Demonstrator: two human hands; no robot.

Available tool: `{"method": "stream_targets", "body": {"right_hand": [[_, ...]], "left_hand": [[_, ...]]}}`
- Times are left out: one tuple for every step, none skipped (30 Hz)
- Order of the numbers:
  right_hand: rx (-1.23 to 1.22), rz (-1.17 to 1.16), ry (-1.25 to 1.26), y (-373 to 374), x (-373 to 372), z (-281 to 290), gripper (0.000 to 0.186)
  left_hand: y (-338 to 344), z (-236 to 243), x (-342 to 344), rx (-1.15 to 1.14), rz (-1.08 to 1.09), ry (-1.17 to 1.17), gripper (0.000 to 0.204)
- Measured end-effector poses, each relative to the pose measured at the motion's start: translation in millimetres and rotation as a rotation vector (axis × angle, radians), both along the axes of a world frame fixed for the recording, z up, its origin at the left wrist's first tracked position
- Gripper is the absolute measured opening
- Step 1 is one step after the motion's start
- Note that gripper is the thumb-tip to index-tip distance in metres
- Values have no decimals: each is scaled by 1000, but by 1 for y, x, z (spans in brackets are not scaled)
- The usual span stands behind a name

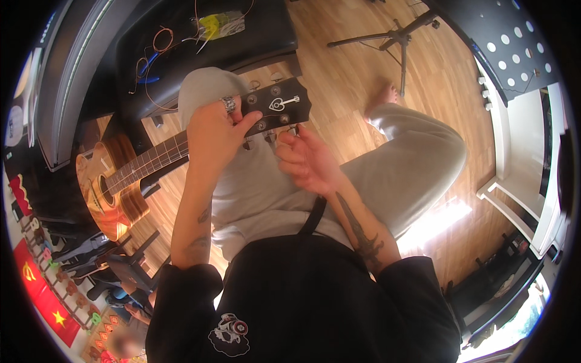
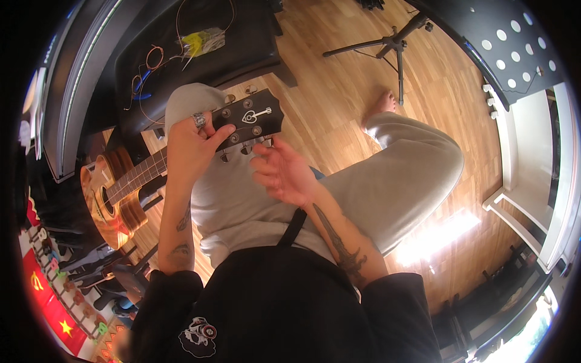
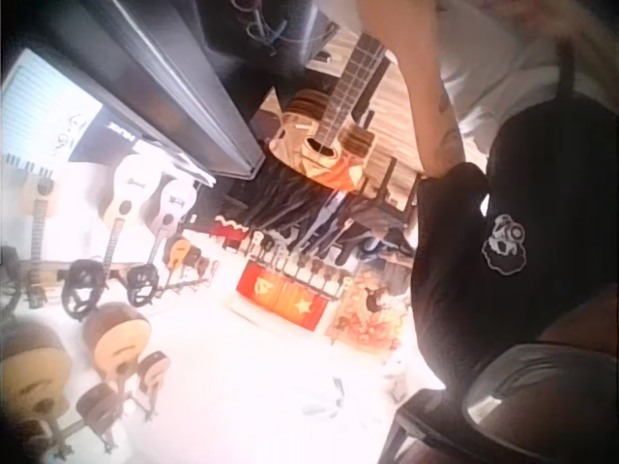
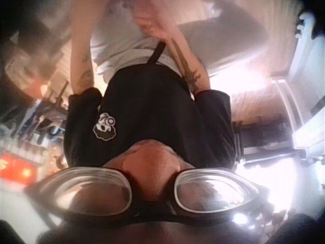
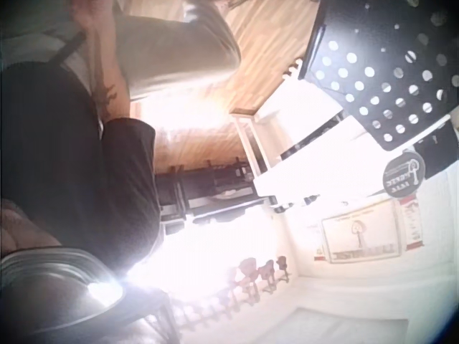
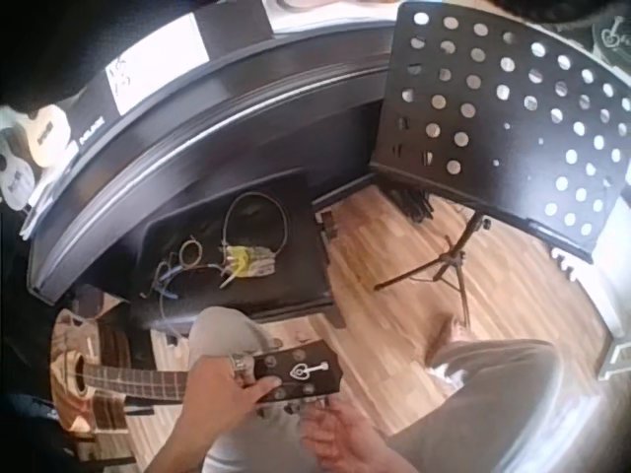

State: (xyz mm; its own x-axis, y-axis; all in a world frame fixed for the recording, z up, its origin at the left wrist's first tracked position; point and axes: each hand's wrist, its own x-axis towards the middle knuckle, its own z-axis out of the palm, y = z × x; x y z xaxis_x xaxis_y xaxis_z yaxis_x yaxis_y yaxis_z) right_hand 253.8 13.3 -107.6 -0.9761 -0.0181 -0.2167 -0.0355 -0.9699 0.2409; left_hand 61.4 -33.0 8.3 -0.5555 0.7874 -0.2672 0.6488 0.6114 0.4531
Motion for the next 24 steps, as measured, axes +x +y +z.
{"method": "stream_targets", "body": {"right_hand": [[3,-10,28,0,0,0,38],[7,-20,57,0,-1,-1,37],[10,-29,85,-1,-1,-3,36],[-14,-44,101,-2,-2,-8,36],[-38,-58,116,-3,-3,-15,35],[-62,-72,132,-4,-4,-18,34],[24,-60,61,-3,-4,-18,31],[111,-47,-10,-2,-3,-16,29],[197,-35,-82,-2,-2,-12,27],[487,-67,-261,-5,-4,-6,24],[777,-100,-441,-10,-8,3,22],[1066,-134,-623,-13,-11,7,19],[1279,-181,-687,-14,-11,5,19],[1492,-230,-748,-15,-10,0,18],[1705,-282,-808,-16,-9,-3,18],[1820,-307,-838,-14,-8,-3,19],[1936,-333,-868,-12,-5,-2,19],[2052,-359,-897,-11,-5,-1,20],[2025,-352,-897,-12,-5,0,21],[1998,-345,-896,-14,-4,2,23],[1971,-338,-895,-14,-5,3,26],[1616,-248,-803,-11,-2,3,30],[1263,-161,-702,-7,3,3,34],[912,-77,-593,-4,5,4,38]], "left_hand": [[0,-1,1,-7,10,1,41],[-1,-2,1,-2,12,6,42],[-2,-5,1,2,15,11,42],[-1,-6,1,8,19,15,43],[1,-5,2,0,41,-1,43],[2,-4,3,-9,64,-17,44],[2,-4,3,-15,89,-34,44],[2,-3,4,-25,98,-22,45],[3,-3,6,-35,107,-11,45],[2,-2,7,-47,118,1,45],[1,-4,7,-39,116,-6,45],[1,-6,5,-31,114,-14,45],[0,-7,4,-22,115,-20,46],[0,-7,4,-23,112,-17,45],[-1,-7,4,-24,109,-15,45],[0,-7,3,-23,103,-13,45],[0,-6,4,-28,104,-9,45],[1,-5,5,-34,105,-5,45],[1,-4,6,-40,107,-2,46],[1,-3,6,-45,108,-2,46],[2,-2,5,-50,109,-2,46],[2,-2,4,-53,108,-6,46],[2,-3,3,-55,107,-11,46],[2,-4,3,-58,107,-16,46]]}}
